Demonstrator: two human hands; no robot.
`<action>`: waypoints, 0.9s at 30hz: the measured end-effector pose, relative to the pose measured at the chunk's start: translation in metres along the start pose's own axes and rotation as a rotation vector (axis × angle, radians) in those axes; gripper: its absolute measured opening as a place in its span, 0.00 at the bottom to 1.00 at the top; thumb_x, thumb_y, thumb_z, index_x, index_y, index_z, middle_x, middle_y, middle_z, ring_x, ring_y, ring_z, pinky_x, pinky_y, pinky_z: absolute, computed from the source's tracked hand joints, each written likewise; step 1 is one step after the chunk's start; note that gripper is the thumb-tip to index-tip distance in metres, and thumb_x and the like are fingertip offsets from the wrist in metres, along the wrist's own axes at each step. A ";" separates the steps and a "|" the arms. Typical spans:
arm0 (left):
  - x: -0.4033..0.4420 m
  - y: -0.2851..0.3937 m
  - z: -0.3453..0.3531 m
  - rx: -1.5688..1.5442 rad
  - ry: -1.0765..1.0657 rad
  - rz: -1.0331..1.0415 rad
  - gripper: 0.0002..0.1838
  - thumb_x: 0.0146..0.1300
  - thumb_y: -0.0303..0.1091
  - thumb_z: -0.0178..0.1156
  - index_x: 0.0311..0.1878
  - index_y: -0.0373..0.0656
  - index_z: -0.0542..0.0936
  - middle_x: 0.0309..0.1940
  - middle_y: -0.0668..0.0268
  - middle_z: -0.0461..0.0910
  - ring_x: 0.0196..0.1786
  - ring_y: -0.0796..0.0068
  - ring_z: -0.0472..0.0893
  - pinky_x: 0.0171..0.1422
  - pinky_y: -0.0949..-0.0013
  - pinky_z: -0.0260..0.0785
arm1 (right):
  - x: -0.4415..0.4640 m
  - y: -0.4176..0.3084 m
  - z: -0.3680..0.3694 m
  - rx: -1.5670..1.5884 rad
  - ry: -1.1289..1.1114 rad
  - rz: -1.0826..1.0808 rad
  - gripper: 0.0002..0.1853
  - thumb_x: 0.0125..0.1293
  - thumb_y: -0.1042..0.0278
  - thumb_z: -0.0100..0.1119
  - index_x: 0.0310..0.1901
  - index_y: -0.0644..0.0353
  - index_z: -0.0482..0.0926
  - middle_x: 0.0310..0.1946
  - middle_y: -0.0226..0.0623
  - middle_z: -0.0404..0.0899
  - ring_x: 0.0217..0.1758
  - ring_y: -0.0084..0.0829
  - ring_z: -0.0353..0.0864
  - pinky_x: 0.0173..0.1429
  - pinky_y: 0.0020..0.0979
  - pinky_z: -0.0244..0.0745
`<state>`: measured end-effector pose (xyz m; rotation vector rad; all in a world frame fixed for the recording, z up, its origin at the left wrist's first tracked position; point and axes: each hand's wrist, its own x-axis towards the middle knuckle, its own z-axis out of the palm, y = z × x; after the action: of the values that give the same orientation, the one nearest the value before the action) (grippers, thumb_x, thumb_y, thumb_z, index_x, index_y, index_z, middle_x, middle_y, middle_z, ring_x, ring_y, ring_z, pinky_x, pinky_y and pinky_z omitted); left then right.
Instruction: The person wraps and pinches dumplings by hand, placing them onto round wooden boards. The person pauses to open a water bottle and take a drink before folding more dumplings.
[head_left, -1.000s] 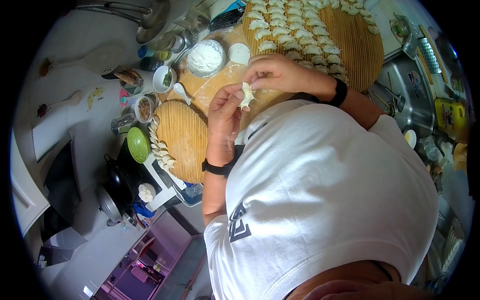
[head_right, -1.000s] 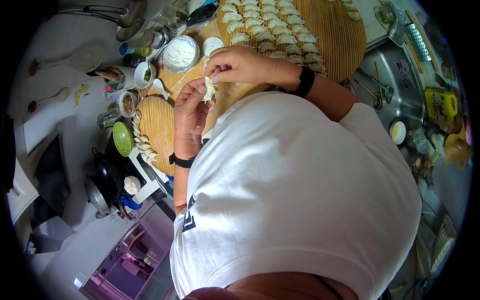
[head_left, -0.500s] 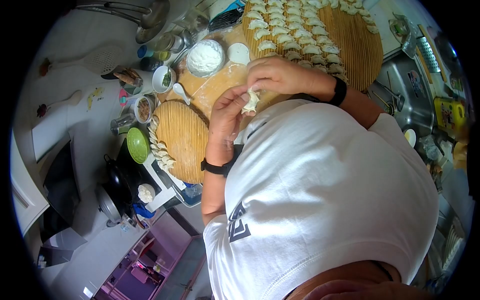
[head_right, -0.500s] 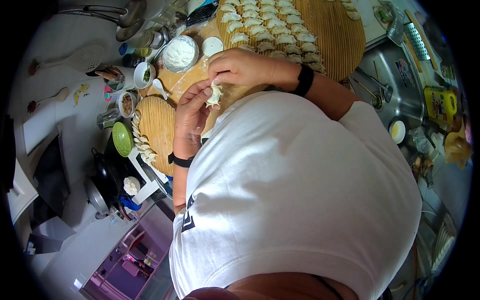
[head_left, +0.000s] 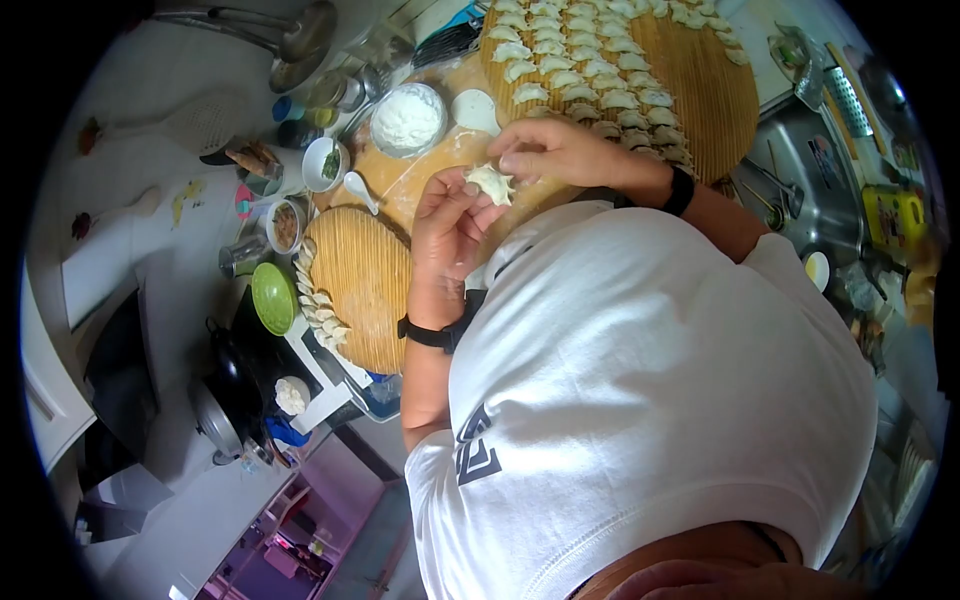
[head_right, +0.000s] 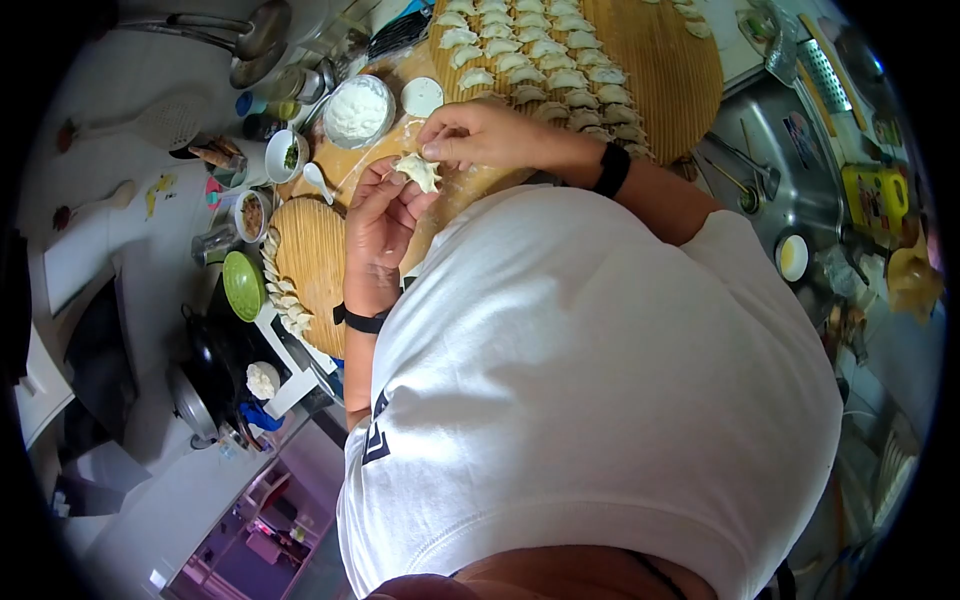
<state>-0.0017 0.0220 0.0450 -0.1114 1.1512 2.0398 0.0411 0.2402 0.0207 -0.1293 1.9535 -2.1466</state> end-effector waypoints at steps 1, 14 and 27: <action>0.001 0.000 0.000 0.009 -0.024 0.005 0.10 0.66 0.21 0.52 0.50 0.37 0.72 0.43 0.60 0.79 0.44 0.65 0.83 0.51 0.60 0.82 | 0.000 0.004 0.003 -0.071 0.030 -0.056 0.15 0.67 0.68 0.60 0.54 0.60 0.77 0.41 0.35 0.80 0.42 0.21 0.78 0.46 0.25 0.75; 0.001 -0.002 0.019 0.135 -0.234 -0.080 0.15 0.66 0.23 0.54 0.56 0.37 0.72 0.54 0.53 0.76 0.58 0.51 0.78 0.62 0.51 0.75 | -0.031 0.010 -0.010 -0.359 0.299 -0.164 0.16 0.56 0.67 0.67 0.45 0.63 0.78 0.33 0.38 0.79 0.34 0.26 0.78 0.38 0.30 0.73; -0.007 0.002 0.011 0.121 -0.213 -0.069 0.17 0.68 0.26 0.52 0.59 0.36 0.70 0.57 0.48 0.74 0.58 0.53 0.78 0.56 0.59 0.79 | -0.152 0.058 -0.215 -0.361 1.350 0.196 0.17 0.53 0.59 0.68 0.35 0.67 0.82 0.26 0.42 0.82 0.26 0.35 0.81 0.32 0.34 0.74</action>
<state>0.0046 0.0259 0.0555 0.1216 1.1168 1.8665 0.1468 0.4790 -0.0446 1.7644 2.6986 -1.7739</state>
